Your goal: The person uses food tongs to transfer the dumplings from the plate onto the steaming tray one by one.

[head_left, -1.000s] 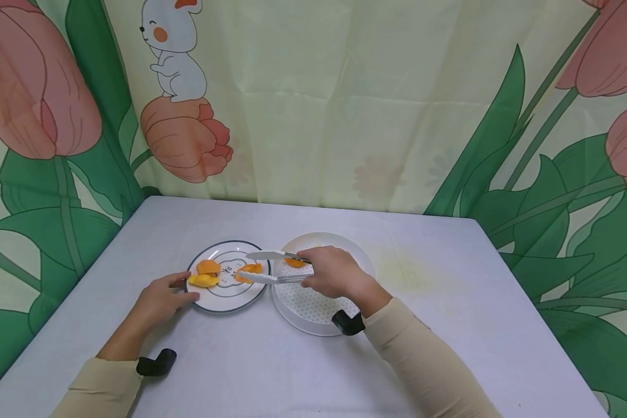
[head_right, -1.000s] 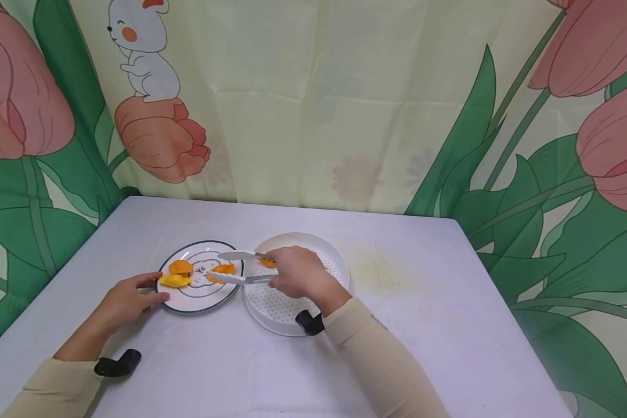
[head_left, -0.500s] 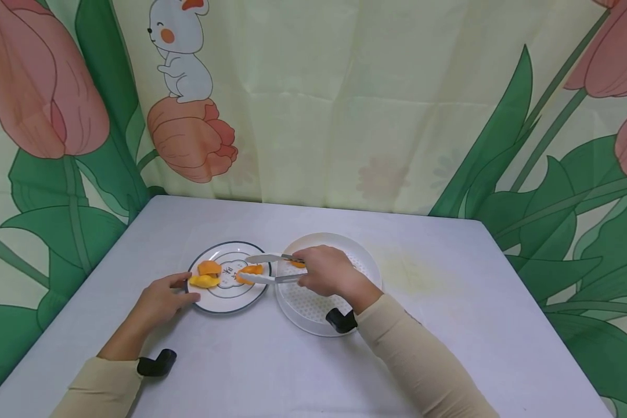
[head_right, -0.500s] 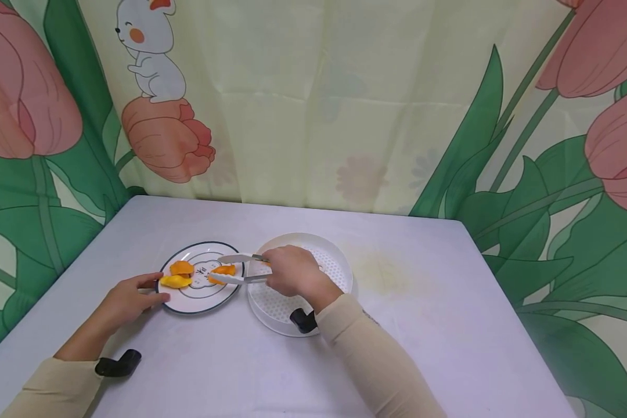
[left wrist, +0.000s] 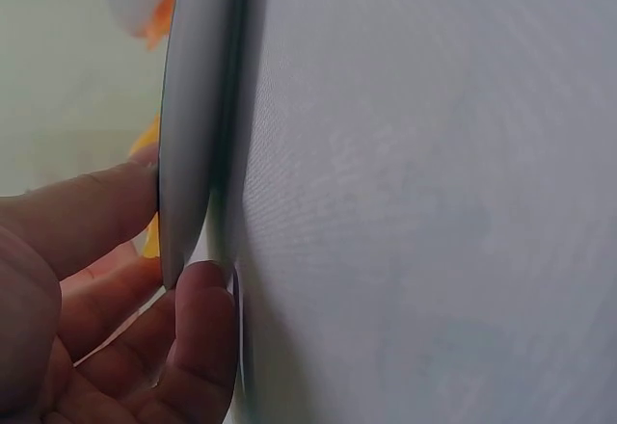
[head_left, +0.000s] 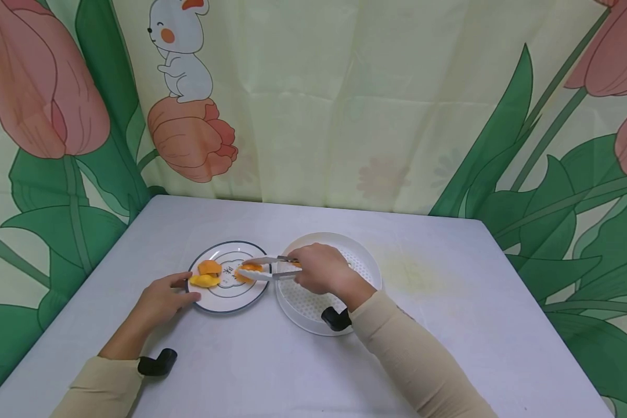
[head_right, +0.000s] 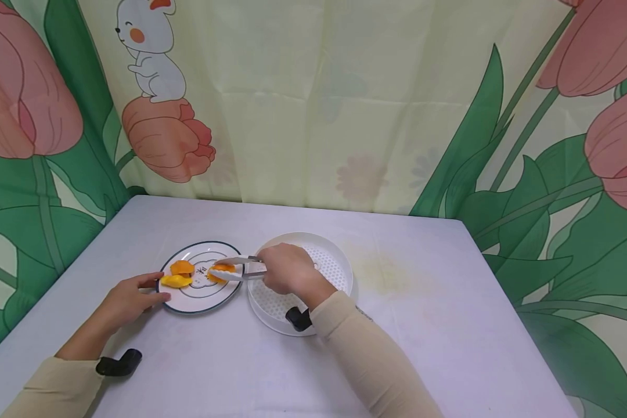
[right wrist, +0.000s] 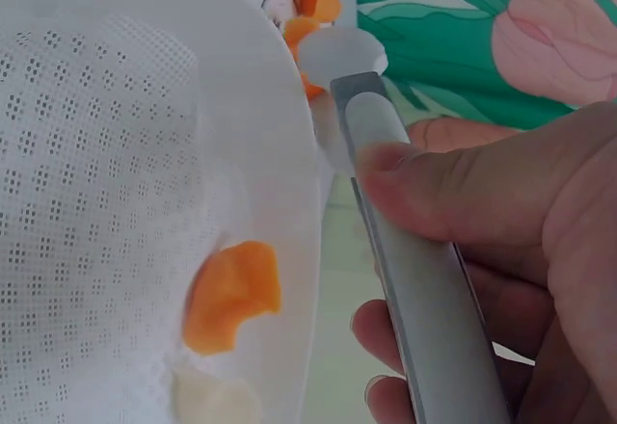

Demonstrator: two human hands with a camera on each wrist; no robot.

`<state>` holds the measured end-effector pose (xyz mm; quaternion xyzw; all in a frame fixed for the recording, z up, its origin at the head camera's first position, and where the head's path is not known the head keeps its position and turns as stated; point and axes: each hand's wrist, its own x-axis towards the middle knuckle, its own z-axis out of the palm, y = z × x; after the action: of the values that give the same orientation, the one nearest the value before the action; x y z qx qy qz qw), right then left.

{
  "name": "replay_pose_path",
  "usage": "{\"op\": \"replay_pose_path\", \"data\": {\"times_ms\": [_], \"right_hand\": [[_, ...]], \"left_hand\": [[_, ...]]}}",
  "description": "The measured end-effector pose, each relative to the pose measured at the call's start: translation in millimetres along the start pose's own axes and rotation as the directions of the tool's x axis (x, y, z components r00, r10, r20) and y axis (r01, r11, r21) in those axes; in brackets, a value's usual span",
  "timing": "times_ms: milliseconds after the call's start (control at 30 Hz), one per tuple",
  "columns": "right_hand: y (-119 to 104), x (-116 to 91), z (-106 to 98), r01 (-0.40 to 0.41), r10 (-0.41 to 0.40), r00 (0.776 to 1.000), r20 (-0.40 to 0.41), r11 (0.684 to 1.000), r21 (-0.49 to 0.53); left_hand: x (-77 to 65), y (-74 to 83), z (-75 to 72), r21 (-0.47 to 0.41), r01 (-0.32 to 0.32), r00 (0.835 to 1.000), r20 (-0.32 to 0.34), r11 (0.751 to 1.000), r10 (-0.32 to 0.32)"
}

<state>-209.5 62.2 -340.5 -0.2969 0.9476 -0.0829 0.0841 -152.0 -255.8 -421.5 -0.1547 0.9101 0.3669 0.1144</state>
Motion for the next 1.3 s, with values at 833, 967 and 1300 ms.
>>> {"op": "replay_pose_path", "data": {"times_ms": [833, 967, 1300], "right_hand": [[82.9, -74.2, -5.2, -0.231, 0.277, 0.943, -0.185, 0.944, 0.237], [99.0, -84.2, -4.3, -0.275, 0.322, 0.929, -0.183, 0.93, 0.244], [124.0, -97.0, 0.2, -0.334, 0.372, 0.909, -0.188, 0.919, 0.209]], "left_hand": [[2.6, -3.6, 3.1, 0.014, 0.005, 1.0, -0.013, 1.0, -0.005], [3.8, -4.1, 4.0, 0.013, 0.007, 1.0, -0.013, 1.0, -0.006], [3.7, -2.1, 4.8, 0.011, 0.005, 1.0, -0.011, 1.0, -0.005]]}}
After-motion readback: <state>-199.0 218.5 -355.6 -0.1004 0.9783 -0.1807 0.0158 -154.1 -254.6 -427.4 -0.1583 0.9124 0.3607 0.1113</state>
